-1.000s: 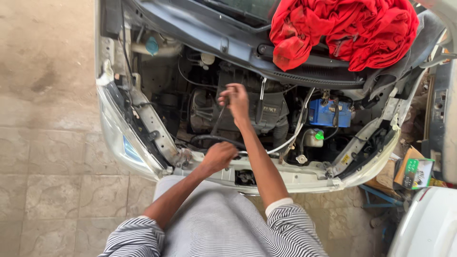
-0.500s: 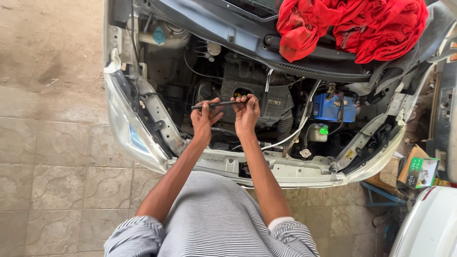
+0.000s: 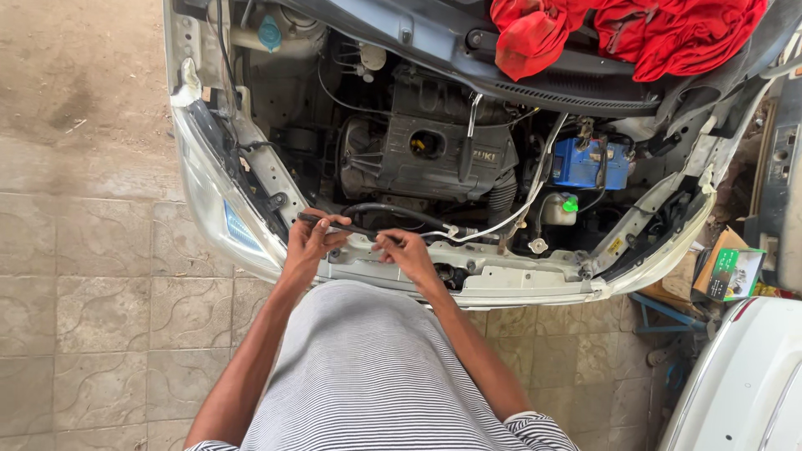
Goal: The person uses a ratchet wrench to loosen and tighten bolts on the front frame of a white Suzuki car with the hood open. They work on the left side near the headlight, the center radiator support, and the right side near the battery, occasionally adjusting the tool's socket.
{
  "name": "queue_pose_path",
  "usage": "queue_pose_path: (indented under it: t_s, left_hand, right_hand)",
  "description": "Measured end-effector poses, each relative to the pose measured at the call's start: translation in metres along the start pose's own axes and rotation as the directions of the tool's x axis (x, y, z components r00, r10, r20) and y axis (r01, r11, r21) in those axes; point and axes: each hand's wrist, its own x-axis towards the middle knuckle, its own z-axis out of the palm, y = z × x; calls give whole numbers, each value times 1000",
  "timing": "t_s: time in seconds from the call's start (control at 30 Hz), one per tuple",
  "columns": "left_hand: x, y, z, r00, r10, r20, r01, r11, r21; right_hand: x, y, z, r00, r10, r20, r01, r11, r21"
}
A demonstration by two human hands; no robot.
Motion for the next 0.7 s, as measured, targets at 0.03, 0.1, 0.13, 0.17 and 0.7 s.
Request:
queue_pose_path:
  t_s: [0.03, 0.1, 0.13, 0.17, 0.7]
  left_hand:
    - [-1, -3, -4, 999, -3, 36, 2, 1000, 8]
    - [-3, -4, -9, 998, -26, 59, 23, 998, 56]
    - [-3, -4, -10, 997, -36, 71, 30, 996, 79]
    - [-3, -4, -10, 995, -61, 76, 54, 994, 92]
    - [22, -103, 5, 980, -140, 142, 148, 988, -48]
  right_hand:
    - [-2, 8, 2, 1000, 2, 10, -2, 1000, -19]
    - [-6, 21, 7, 999, 6, 31, -4, 998, -56]
    - [-8, 26, 7, 999, 13, 30, -12, 999, -38]
    - [-11, 29, 6, 999, 21, 30, -20, 1000, -20]
    - [-29, 80, -27, 986, 16, -167, -41, 988, -146]
